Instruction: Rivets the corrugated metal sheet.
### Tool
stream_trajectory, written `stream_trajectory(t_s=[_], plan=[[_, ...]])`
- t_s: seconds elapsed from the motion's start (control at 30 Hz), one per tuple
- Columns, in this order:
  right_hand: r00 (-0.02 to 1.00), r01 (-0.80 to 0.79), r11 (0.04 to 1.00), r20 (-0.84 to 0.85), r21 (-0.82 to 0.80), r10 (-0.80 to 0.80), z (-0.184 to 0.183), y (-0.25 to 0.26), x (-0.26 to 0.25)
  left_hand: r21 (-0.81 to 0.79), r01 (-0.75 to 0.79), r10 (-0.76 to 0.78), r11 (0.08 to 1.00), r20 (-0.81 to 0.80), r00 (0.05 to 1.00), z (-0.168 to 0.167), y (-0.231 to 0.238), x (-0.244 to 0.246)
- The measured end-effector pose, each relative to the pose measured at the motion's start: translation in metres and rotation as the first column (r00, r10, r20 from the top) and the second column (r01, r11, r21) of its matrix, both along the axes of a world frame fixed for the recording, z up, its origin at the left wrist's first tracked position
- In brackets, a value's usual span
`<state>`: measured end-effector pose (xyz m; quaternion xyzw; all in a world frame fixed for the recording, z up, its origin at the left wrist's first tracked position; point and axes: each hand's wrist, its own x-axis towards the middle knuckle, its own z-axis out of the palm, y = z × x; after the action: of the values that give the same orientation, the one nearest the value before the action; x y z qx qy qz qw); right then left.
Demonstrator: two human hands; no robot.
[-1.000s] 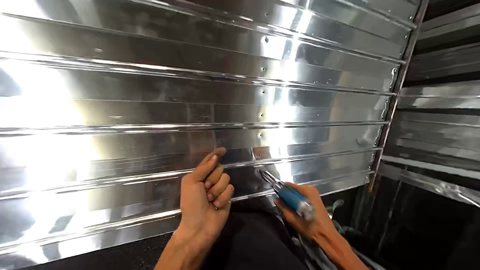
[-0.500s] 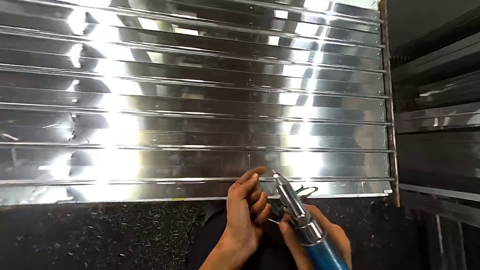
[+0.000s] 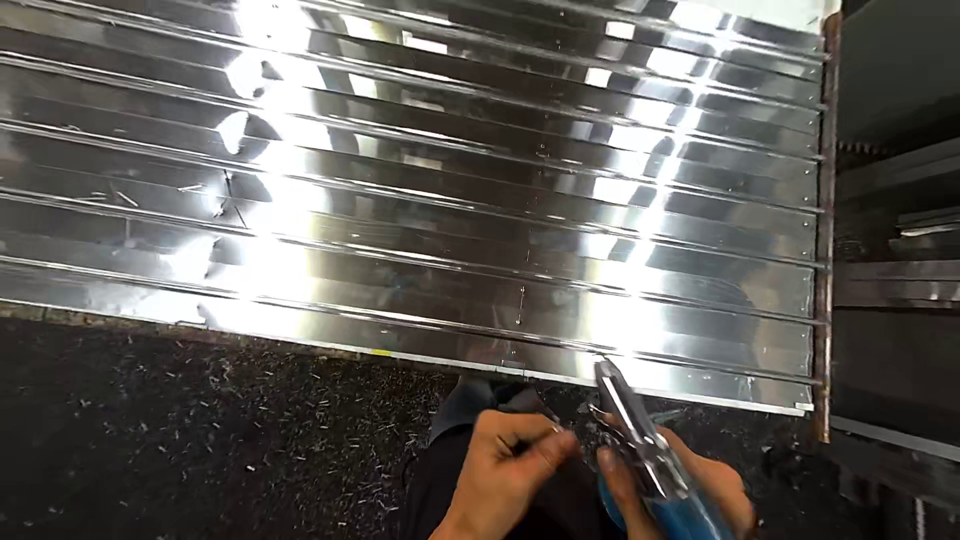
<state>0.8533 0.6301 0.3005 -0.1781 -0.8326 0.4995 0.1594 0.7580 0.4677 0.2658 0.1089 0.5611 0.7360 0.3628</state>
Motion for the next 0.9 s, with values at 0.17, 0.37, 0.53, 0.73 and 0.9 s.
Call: stream_trajectory(t_s=[0.17, 0.37, 0.53, 0.73, 0.9], plan=[[0.978, -0.153, 0.988, 0.148, 0.036, 0.146, -0.003, -0.008, -0.019, 0.020, -0.346, 0.268, 0.938, 0.593, 0.760, 0.007, -0.005, -0.053], [0.970, -0.203, 0.977, 0.146, 0.060, 0.193, 0.007, -0.017, -0.045, -0.032, -0.338, 0.273, 0.940, 0.664, 0.696, 0.001, 0.005, -0.078], [0.968, -0.178, 0.982, 0.189, 0.063, 0.163, -0.003, -0.013, -0.066, -0.104, -0.369, 0.323, 0.924, 0.731, 0.602, -0.006, 0.018, -0.102], [0.950, -0.163, 0.982, 0.283, 0.099, 0.129, -0.017, 0.004, -0.100, -0.198, -0.283, 0.316, 0.939, 0.823, 0.473, -0.019, 0.045, -0.141], [0.894, -0.120, 0.987, 0.445, 0.109, 0.059, -0.045, 0.032, -0.132, -0.305, -0.115, 0.323, 0.945, 0.827, 0.460, -0.053, 0.081, -0.173]])
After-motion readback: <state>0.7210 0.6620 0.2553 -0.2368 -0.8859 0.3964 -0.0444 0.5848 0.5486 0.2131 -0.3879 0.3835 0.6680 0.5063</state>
